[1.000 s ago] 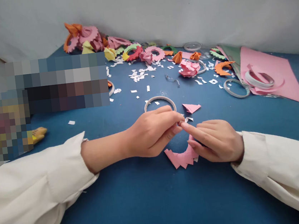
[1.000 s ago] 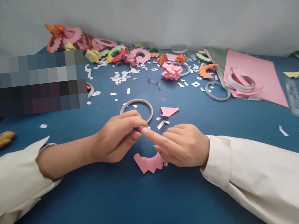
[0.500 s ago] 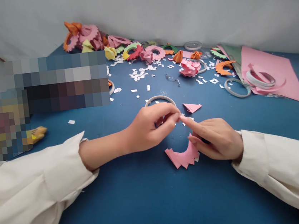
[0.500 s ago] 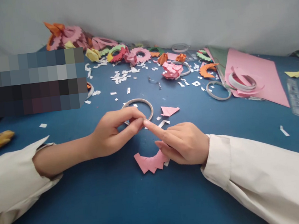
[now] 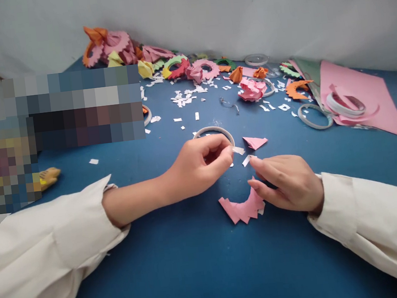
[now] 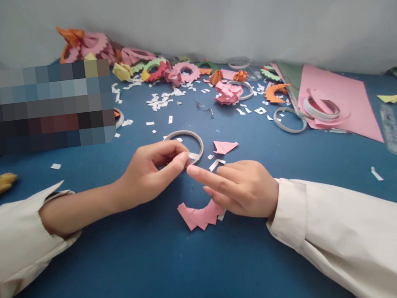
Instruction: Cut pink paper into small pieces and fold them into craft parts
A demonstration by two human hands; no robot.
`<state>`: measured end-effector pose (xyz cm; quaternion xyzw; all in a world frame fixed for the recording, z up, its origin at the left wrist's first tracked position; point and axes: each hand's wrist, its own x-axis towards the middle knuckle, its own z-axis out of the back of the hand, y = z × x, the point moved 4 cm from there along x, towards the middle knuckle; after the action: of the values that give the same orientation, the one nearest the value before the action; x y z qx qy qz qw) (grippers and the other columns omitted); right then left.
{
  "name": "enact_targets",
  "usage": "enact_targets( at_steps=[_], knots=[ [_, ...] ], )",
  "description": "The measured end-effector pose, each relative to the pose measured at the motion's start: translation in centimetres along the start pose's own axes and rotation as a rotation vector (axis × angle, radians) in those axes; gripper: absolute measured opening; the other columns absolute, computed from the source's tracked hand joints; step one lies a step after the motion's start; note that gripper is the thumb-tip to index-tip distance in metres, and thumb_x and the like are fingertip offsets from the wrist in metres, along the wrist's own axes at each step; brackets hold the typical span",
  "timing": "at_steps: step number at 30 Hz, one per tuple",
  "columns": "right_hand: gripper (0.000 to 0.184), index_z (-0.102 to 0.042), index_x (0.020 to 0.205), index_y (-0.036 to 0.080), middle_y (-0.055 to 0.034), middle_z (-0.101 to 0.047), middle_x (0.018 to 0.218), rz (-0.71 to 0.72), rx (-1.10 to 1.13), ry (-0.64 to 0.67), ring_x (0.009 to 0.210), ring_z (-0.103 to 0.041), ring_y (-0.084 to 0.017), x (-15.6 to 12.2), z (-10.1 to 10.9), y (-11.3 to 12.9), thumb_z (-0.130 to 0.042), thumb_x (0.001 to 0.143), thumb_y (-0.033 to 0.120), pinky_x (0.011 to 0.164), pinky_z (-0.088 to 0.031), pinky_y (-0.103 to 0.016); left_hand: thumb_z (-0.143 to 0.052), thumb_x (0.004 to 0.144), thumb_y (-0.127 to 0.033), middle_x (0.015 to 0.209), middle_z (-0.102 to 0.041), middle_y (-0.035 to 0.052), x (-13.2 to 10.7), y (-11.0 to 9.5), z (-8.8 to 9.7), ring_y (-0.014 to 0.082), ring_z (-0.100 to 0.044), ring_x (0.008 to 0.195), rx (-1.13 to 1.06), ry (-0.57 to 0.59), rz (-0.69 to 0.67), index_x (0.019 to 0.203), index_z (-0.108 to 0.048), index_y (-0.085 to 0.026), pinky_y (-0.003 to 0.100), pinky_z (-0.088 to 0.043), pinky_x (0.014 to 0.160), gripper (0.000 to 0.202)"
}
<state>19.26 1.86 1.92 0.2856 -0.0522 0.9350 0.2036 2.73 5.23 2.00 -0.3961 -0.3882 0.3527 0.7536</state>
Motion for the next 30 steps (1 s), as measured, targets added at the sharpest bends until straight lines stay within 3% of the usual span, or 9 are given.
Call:
enact_targets(
  at_steps=[8,14,20,26,30],
  knots=[
    [0.047,-0.035,0.136,0.009,0.0033,-0.056,0.064,-0.074,-0.116,0.135,0.056,-0.05,-0.01,0.19,-0.47,-0.23,-0.045,0.093,0.024,0.054,-0.038,-0.024,-0.046,0.089,-0.023,0.063,-0.048,-0.0022,-0.07,0.09,-0.32,0.0063,-0.039,0.053,-0.072,0.058,0.027,0.072,-0.055,-0.014,0.018,-0.034,0.046,0.02],
    [0.046,-0.035,0.137,0.012,0.0041,-0.054,0.064,-0.12,-0.079,0.148,0.055,-0.047,-0.01,-0.09,-0.58,-0.46,-0.044,0.094,0.026,0.054,-0.037,-0.023,-0.045,0.089,-0.021,0.064,-0.047,-0.0028,-0.1,0.12,-0.26,0.0058,-0.039,0.053,-0.098,0.052,0.001,0.073,-0.053,-0.014,0.017,-0.035,0.047,0.02],
    [0.058,-0.02,0.144,0.018,0.0046,-0.054,0.066,-0.08,-0.096,0.07,0.055,-0.046,-0.011,0.03,-0.4,-0.3,-0.046,0.093,0.022,0.053,-0.036,-0.023,-0.046,0.088,-0.02,0.061,-0.042,-0.0048,0.12,0.1,-0.16,0.0048,-0.036,0.053,-0.118,0.031,0.057,0.07,-0.052,-0.013,0.017,-0.032,0.047,0.02],
    [0.051,-0.029,0.141,0.015,0.0024,-0.057,0.068,-0.116,-0.118,0.178,0.057,-0.051,-0.011,0.0,-0.79,-0.51,-0.044,0.094,0.026,0.055,-0.039,-0.024,-0.045,0.09,-0.023,0.062,-0.044,-0.0041,-0.03,0.22,-0.22,0.0056,-0.038,0.053,-0.148,0.042,0.041,0.073,-0.052,-0.014,0.018,-0.032,0.047,0.021],
    [0.054,-0.024,0.144,0.016,0.001,-0.062,0.075,-0.108,-0.11,0.177,0.061,-0.055,-0.011,0.05,-0.82,-0.47,-0.043,0.095,0.026,0.057,-0.041,-0.023,-0.044,0.091,-0.021,0.063,-0.044,-0.0043,-0.23,0.04,-0.16,0.0057,-0.039,0.054,-0.129,0.034,-0.006,0.075,-0.053,-0.014,0.019,-0.033,0.049,0.02]
  ],
)
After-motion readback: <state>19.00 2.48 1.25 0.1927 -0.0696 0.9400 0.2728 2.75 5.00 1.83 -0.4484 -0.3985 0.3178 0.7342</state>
